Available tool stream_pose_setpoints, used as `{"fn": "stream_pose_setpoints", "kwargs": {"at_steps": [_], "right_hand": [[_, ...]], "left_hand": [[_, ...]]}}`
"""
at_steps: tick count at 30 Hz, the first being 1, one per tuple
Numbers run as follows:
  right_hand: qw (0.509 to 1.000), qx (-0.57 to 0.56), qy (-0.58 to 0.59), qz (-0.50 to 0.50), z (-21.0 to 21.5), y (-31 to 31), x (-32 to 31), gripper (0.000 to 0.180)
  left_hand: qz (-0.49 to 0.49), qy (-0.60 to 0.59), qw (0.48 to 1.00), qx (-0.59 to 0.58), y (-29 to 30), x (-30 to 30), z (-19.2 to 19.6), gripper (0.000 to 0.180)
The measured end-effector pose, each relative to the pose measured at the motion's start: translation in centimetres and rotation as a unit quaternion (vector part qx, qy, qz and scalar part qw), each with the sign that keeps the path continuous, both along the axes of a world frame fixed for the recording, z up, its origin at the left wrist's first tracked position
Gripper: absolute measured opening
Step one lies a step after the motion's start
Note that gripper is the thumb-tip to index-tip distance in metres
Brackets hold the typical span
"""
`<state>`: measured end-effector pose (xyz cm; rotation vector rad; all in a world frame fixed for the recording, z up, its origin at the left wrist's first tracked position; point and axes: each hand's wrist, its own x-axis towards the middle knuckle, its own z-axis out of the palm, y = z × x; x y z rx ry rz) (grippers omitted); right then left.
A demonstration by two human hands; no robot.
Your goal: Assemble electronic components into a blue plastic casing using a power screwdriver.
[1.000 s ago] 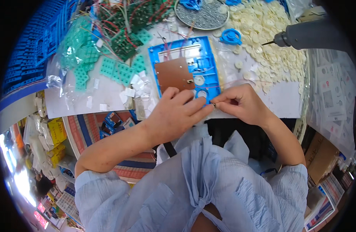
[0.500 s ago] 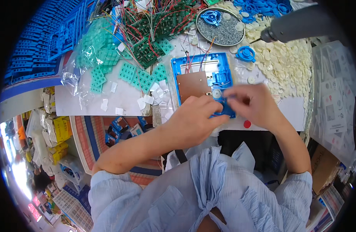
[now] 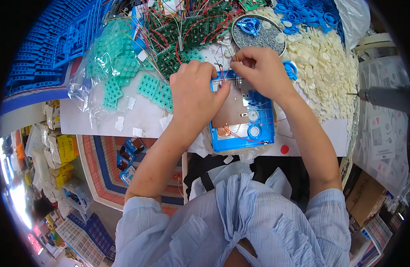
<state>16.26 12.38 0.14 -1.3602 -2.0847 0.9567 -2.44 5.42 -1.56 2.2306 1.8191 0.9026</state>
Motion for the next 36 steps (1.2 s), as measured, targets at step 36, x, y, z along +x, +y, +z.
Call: {"fn": "stream_pose_setpoints", "kwargs": {"at_steps": [36], "right_hand": [[0.954,0.268,-0.101,0.09,1.2,-2.5,2.6,0.015]], "left_hand": [[-0.116,-0.045,0.991,0.044,1.4,1.8,-0.4,0.019]]}}
